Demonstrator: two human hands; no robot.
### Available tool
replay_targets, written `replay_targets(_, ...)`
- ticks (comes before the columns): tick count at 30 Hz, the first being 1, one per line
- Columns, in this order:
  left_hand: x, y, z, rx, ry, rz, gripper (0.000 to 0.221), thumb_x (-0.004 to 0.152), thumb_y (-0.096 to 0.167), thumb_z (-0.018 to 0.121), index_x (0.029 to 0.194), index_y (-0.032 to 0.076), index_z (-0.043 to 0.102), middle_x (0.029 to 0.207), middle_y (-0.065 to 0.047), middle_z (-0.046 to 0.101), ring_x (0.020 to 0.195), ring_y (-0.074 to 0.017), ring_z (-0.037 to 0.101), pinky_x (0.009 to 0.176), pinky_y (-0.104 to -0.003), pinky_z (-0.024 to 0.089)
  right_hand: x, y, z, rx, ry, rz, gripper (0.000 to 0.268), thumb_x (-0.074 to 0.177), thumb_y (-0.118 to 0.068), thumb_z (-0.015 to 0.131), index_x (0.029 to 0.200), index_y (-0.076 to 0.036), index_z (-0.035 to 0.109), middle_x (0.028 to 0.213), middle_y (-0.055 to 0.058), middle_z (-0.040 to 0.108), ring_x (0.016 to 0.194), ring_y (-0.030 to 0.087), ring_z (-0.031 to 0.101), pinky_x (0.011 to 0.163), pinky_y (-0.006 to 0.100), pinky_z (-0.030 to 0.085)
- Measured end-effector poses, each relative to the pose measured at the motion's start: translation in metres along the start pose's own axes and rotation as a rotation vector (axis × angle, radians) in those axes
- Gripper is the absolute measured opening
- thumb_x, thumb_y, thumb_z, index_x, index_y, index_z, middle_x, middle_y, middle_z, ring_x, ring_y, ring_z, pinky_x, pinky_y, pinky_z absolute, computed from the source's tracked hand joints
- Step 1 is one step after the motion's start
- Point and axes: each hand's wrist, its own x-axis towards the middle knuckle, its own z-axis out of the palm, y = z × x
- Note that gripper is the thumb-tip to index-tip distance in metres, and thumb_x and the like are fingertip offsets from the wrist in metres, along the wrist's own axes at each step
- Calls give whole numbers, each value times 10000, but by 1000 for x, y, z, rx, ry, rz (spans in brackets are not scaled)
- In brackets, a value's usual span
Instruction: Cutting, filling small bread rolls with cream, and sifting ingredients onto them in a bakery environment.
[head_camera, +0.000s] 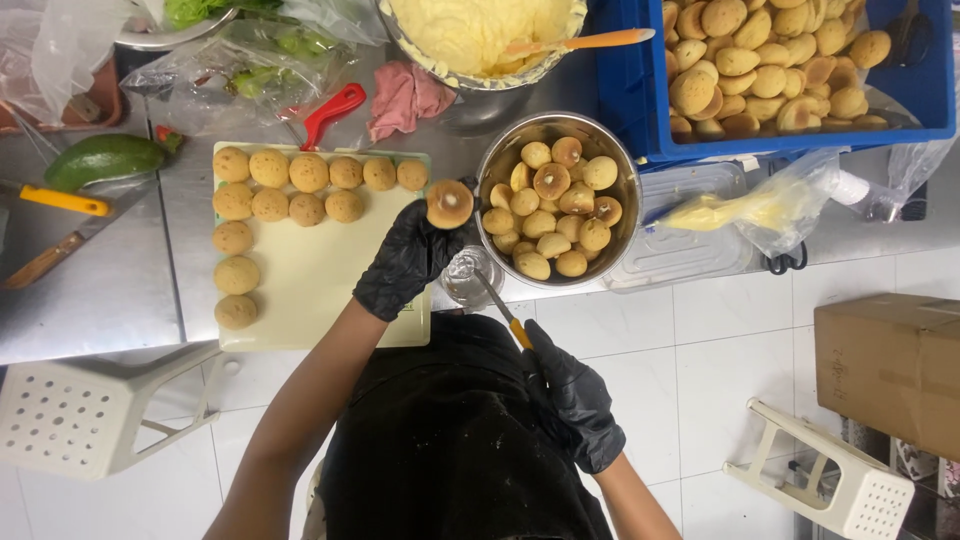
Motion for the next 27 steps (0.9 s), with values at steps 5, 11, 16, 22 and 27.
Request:
replay_targets(5, -40, -7, 40, 330, -204, -73, 697, 1004, 224, 631, 1557, -90, 345, 1596, -175, 474, 1468, -251, 502, 1254, -382, 408, 16, -18, -4, -128, 63, -131, 503, 930, -114, 743, 1407, -173, 598, 964, 110, 760, 805, 270, 754, 666, 379, 599)
replay_targets(11, -53, -12, 4, 352, 56, 119, 692, 993, 246, 641, 1556, -4, 326, 1539, -103, 480, 1421, -240, 466, 1177, -446, 394, 11, 20, 22, -205, -22, -118, 617, 943, -111, 720, 1502, -158, 463, 870, 104, 731, 738, 300, 723, 633, 414, 581)
replay_targets(16, -51, -23, 7, 375, 18, 119, 693, 1014, 265, 652, 1567, -20, 347, 1515, -117, 500, 1431, -240, 474, 1235, -425, 386, 18, 52, 68, -314, -162, -53, 594, 972, -158, 589, 1521, -113, 366, 959, 135, 731, 790, 336, 711, 649, 444, 575)
replay_targets(22, -42, -30, 13, 585, -20, 132, 684, 1020, 266, 678, 1558, -58, 406, 1520, -126, 513, 1404, -203, 500, 1237, -338, 366, 31, 35, 73, -261, -360, 95, 533, 1022, -181, 530, 1506, -50, 348, 934, 144, 720, 772, 355, 697, 611, 467, 551)
replay_targets(27, -40, -31, -15, 558, 54, 195, 705, 976, 266, 724, 1524, -54, 416, 1487, -118, 535, 1374, -192, 524, 1203, -324, 403, 36, 48, 63, -240, -379, -129, 676, 941, -150, 573, 1536, 18, 301, 903, 161, 693, 743, 335, 691, 606, 446, 556)
